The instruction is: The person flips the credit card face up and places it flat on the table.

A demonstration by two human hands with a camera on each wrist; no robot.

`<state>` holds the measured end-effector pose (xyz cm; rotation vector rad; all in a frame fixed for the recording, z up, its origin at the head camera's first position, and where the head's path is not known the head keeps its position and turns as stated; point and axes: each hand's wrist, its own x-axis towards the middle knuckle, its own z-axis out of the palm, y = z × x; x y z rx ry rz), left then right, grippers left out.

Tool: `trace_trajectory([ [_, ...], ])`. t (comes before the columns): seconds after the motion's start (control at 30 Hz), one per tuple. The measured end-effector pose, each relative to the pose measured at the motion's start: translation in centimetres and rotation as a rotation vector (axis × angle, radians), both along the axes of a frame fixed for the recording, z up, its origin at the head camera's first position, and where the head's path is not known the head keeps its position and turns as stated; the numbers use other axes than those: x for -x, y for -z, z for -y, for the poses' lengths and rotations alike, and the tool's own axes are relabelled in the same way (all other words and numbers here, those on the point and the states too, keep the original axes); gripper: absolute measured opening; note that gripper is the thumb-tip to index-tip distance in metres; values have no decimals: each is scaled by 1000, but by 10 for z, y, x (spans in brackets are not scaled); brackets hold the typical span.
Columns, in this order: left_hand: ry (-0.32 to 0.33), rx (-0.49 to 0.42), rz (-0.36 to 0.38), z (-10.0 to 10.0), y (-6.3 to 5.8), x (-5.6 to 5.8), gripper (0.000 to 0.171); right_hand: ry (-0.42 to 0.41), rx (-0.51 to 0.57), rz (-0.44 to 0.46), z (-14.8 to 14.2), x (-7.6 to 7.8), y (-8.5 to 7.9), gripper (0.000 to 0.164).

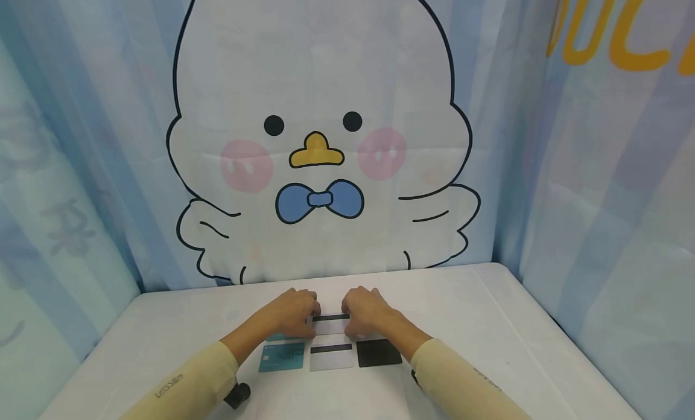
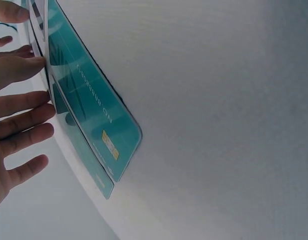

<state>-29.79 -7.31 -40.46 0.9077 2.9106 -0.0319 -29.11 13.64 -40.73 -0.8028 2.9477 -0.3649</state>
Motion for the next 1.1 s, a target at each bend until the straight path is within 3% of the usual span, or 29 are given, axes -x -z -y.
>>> trace_trajectory([
  [0.37, 28, 45, 15, 2, -2, 0, 37, 21, -31, 16, 1, -3, -2, 42],
  [1.1, 21, 55, 48, 5, -2, 2, 37, 20, -45, 18, 2, 0, -2, 43],
])
